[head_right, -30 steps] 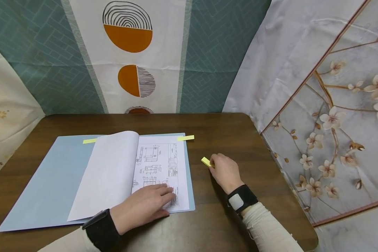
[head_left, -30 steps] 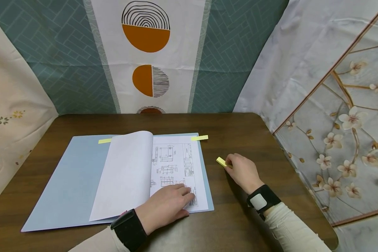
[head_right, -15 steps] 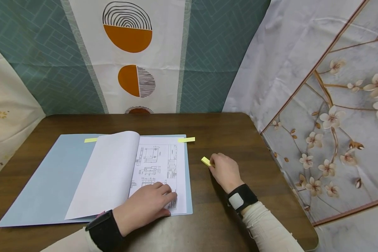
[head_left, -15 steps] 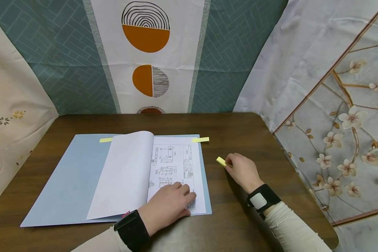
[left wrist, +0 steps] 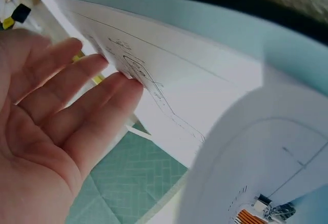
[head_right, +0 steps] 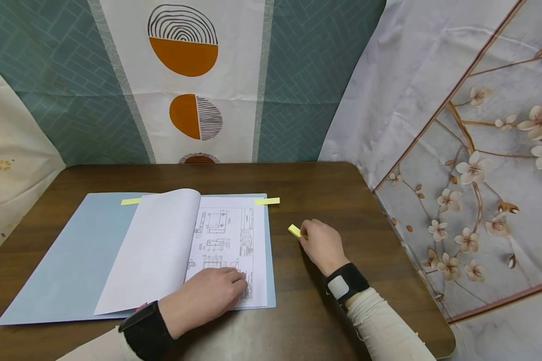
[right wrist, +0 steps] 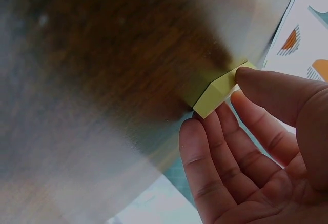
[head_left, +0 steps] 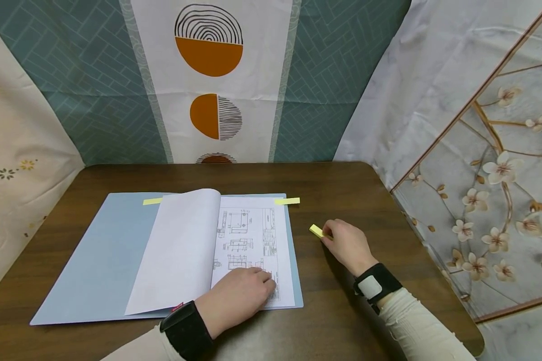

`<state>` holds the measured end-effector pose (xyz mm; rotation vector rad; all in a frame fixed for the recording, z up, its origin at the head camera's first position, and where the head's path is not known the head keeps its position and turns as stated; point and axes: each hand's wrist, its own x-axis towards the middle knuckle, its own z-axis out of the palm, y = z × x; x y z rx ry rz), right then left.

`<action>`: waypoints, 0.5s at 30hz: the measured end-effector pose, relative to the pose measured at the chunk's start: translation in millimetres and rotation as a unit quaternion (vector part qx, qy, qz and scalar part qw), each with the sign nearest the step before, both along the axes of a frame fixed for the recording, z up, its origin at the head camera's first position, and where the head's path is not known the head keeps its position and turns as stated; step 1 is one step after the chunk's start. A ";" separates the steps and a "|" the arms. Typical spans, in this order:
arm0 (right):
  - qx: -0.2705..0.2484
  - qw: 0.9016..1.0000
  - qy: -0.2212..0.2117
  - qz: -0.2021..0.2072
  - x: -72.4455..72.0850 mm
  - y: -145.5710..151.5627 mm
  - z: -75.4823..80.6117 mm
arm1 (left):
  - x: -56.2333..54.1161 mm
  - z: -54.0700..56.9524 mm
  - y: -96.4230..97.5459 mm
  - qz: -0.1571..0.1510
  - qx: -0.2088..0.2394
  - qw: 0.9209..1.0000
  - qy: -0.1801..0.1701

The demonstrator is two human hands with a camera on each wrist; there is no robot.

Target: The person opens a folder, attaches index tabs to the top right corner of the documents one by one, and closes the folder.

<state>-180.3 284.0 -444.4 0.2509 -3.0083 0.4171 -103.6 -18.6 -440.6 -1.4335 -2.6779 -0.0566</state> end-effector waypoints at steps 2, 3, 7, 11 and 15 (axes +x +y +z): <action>0.000 1.000 -0.001 0.001 -0.9 0.2 -0.4 | -0.7 -0.9 0.4 0.005 0.009 1.000 -0.011; 0.000 1.000 -0.001 0.000 -1.2 0.1 -0.6 | -1.1 -1.2 0.9 0.007 0.011 1.000 -0.016; 0.003 1.000 0.005 0.000 -2.5 0.1 -1.6 | -1.8 -0.3 3.5 0.006 0.000 1.000 -0.017; 0.005 1.000 0.008 -0.001 -3.1 -0.5 -2.2 | -2.8 1.4 5.5 -0.001 -0.017 1.000 -0.007; 0.010 1.000 0.015 -0.004 -3.6 -0.5 -2.4 | -3.7 1.8 7.3 -0.005 -0.022 1.000 -0.013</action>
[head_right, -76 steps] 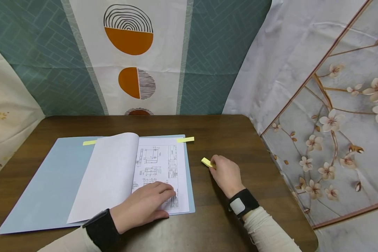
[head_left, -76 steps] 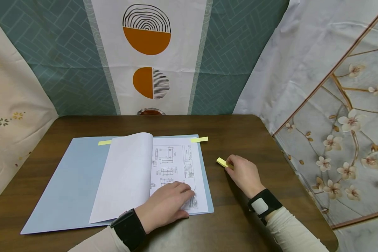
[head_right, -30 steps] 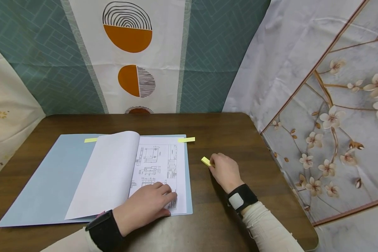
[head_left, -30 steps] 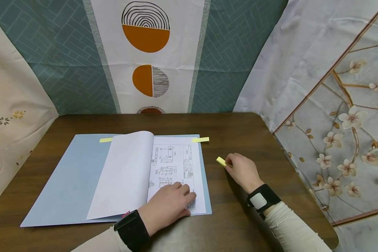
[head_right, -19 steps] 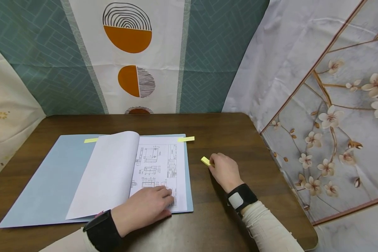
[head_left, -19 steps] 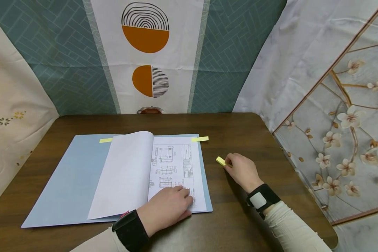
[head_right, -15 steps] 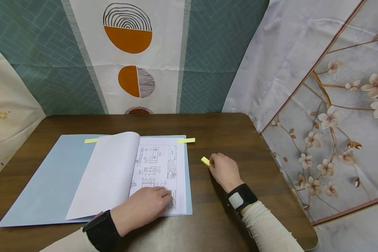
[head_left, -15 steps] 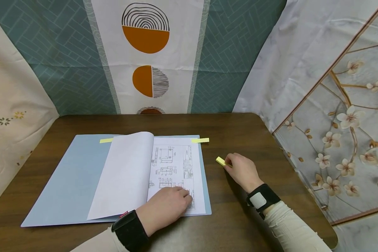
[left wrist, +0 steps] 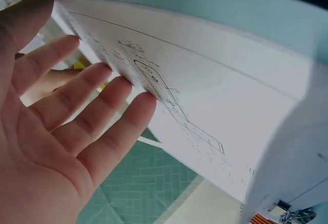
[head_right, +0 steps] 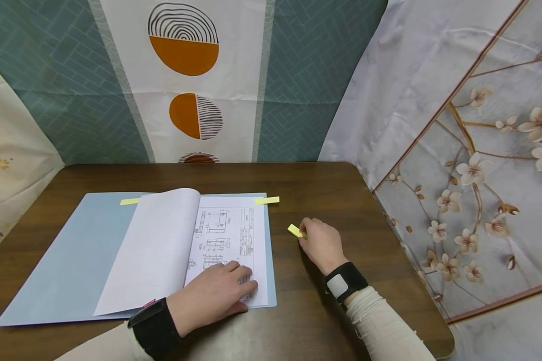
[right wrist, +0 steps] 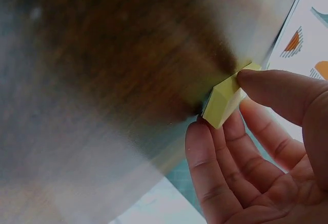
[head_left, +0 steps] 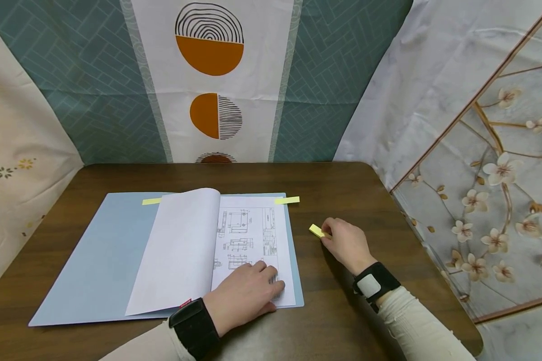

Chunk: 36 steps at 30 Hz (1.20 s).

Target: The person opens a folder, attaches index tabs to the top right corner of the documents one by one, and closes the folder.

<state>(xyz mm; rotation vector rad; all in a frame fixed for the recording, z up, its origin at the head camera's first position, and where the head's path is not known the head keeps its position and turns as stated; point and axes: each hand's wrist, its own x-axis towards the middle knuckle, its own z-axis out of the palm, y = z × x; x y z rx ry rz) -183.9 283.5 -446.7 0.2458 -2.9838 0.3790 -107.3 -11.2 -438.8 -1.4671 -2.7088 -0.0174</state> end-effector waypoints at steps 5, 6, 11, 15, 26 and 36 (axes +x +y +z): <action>-0.001 1.000 0.007 0.001 -0.1 -0.3 0.6 | 2.4 -0.5 3.6 -0.003 -0.005 1.000 -0.002; -0.001 1.000 0.005 0.001 0.0 -0.7 1.0 | 3.1 -0.6 4.1 -0.004 -0.008 1.000 0.000; 0.000 1.000 0.000 -0.001 0.7 -3.7 3.7 | 5.5 -1.1 5.6 -0.007 -0.012 1.000 0.016; -0.006 1.000 0.004 -0.002 1.9 -5.3 4.6 | 6.7 -3.5 5.5 -0.010 -0.007 1.000 0.028; -0.038 0.999 0.006 0.016 5.8 -8.2 5.6 | 2.0 -9.4 3.0 -0.002 0.017 0.999 0.032; -0.033 0.999 -0.028 0.004 5.3 -9.3 5.4 | -0.3 -8.6 2.9 -0.002 0.011 0.999 0.042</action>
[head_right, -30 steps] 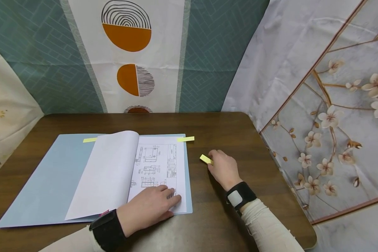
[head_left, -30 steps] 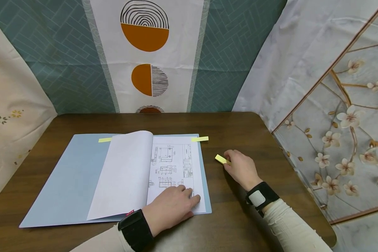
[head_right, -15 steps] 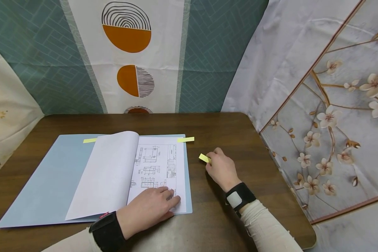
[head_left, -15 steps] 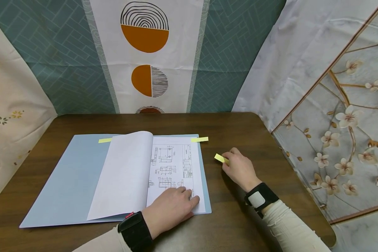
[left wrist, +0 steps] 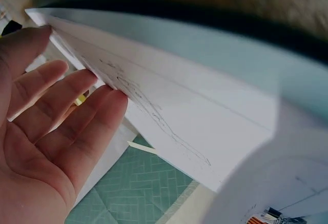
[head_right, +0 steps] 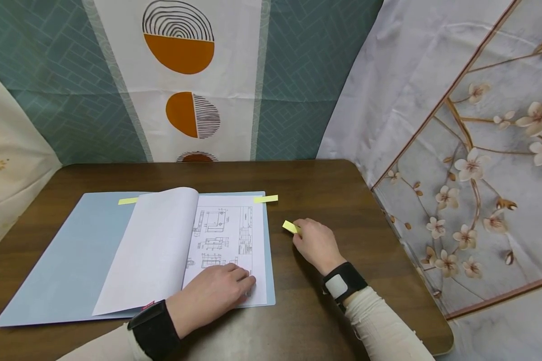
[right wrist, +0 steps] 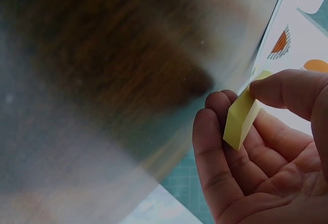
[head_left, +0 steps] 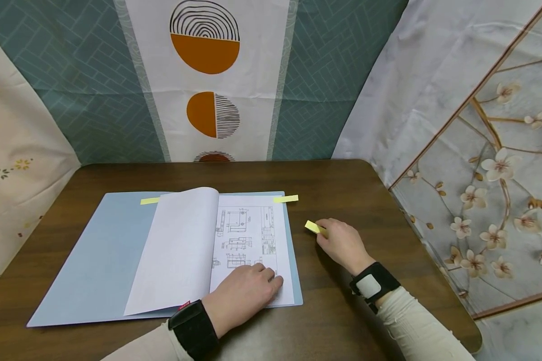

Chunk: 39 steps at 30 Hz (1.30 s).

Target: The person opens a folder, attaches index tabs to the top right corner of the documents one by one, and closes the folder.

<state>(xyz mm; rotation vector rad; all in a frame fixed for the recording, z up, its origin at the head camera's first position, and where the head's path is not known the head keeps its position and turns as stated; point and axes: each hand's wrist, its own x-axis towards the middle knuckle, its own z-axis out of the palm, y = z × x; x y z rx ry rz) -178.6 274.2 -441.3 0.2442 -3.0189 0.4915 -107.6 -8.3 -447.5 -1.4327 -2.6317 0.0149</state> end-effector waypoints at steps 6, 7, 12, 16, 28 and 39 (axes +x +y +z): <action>-0.009 1.000 -0.010 0.004 2.1 0.9 -1.6 | 0.2 0.9 0.4 -0.008 0.008 1.000 -0.007; -0.010 1.000 -0.011 0.007 2.2 1.1 -1.7 | 0.3 1.1 0.3 -0.009 0.008 1.000 -0.006; -0.013 1.000 -0.009 0.022 0.9 1.8 -1.5 | 1.9 2.4 -0.6 -0.018 0.009 1.000 0.011; 0.000 1.000 -0.009 0.027 -0.1 1.8 -2.0 | 4.3 1.7 0.2 -0.034 0.014 0.998 0.044; 0.053 0.998 0.023 0.009 1.0 3.3 -4.5 | 9.2 3.5 1.8 -0.048 0.025 0.993 0.106; 0.008 0.998 0.043 0.035 11.1 -8.9 -1.1 | 9.0 0.5 0.5 -0.037 0.042 0.993 0.103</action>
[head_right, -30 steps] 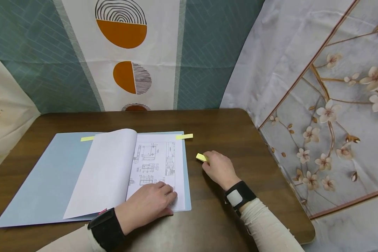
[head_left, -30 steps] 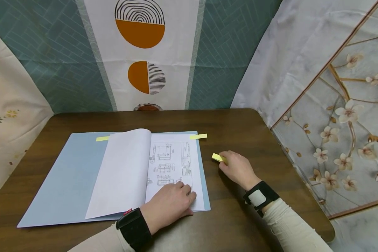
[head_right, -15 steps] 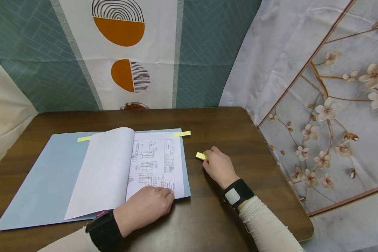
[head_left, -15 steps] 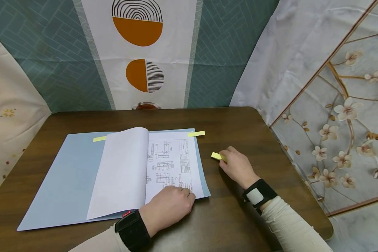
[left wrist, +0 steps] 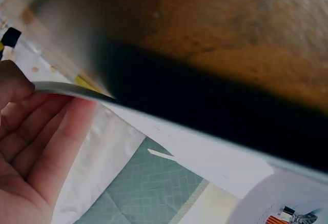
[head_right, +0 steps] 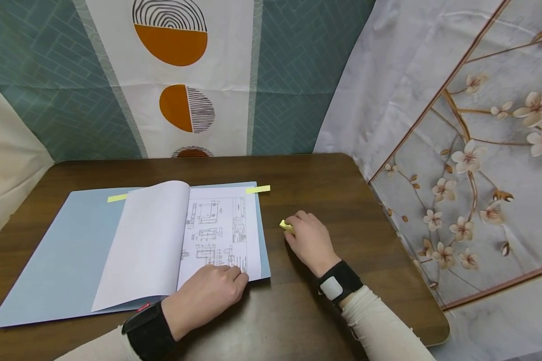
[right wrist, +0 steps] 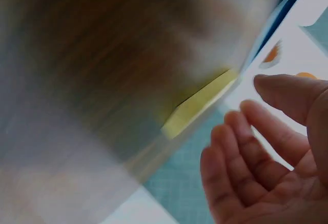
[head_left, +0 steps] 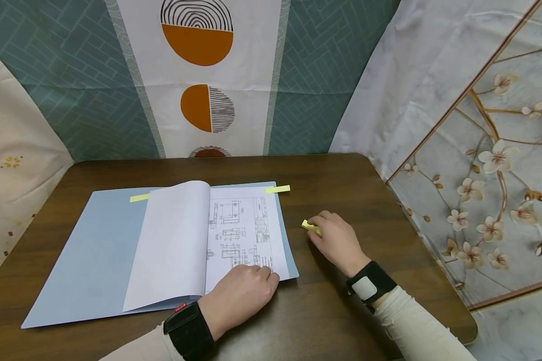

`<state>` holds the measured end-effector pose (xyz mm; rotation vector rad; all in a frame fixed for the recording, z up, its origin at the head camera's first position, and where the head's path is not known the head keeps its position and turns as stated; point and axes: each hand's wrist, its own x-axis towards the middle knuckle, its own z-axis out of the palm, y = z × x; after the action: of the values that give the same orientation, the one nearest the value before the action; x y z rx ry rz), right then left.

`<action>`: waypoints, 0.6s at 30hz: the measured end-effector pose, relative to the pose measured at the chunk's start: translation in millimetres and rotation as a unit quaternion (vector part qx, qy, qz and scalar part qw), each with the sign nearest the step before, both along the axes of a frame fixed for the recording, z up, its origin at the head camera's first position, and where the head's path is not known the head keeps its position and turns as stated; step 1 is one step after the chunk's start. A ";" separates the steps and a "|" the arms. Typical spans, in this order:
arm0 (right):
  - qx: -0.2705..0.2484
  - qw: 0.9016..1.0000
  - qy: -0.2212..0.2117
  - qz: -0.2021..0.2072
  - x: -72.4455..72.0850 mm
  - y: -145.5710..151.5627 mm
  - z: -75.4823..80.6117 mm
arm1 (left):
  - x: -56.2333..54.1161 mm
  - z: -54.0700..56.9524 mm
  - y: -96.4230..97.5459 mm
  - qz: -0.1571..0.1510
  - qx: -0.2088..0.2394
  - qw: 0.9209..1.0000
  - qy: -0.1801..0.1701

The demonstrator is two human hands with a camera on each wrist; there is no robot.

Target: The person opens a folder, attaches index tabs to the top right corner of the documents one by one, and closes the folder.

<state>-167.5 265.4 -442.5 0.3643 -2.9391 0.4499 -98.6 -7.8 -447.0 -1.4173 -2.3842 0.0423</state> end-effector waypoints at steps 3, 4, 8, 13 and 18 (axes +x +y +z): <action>-0.080 0.995 -0.055 0.029 4.9 -12.4 5.7 | 0.3 0.4 -0.8 0.002 0.005 1.000 0.003; -0.107 0.990 -0.080 0.038 6.1 -16.5 7.4 | 0.5 0.5 -1.0 0.003 0.007 1.000 0.003; -0.184 0.969 -0.158 0.054 8.1 -28.6 11.3 | 1.2 0.9 -1.4 0.003 0.014 1.000 0.004; -0.210 0.959 -0.185 0.050 7.8 -33.4 13.1 | 2.4 1.1 -1.8 -0.002 0.010 1.000 0.001; -0.239 0.947 -0.208 0.052 6.3 -34.0 15.5 | 3.1 2.0 -3.0 -0.001 0.003 1.000 0.006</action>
<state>-161.2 231.4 -426.9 0.3986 -3.0514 1.3729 -95.6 -10.8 -445.0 -1.4131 -2.3718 0.0422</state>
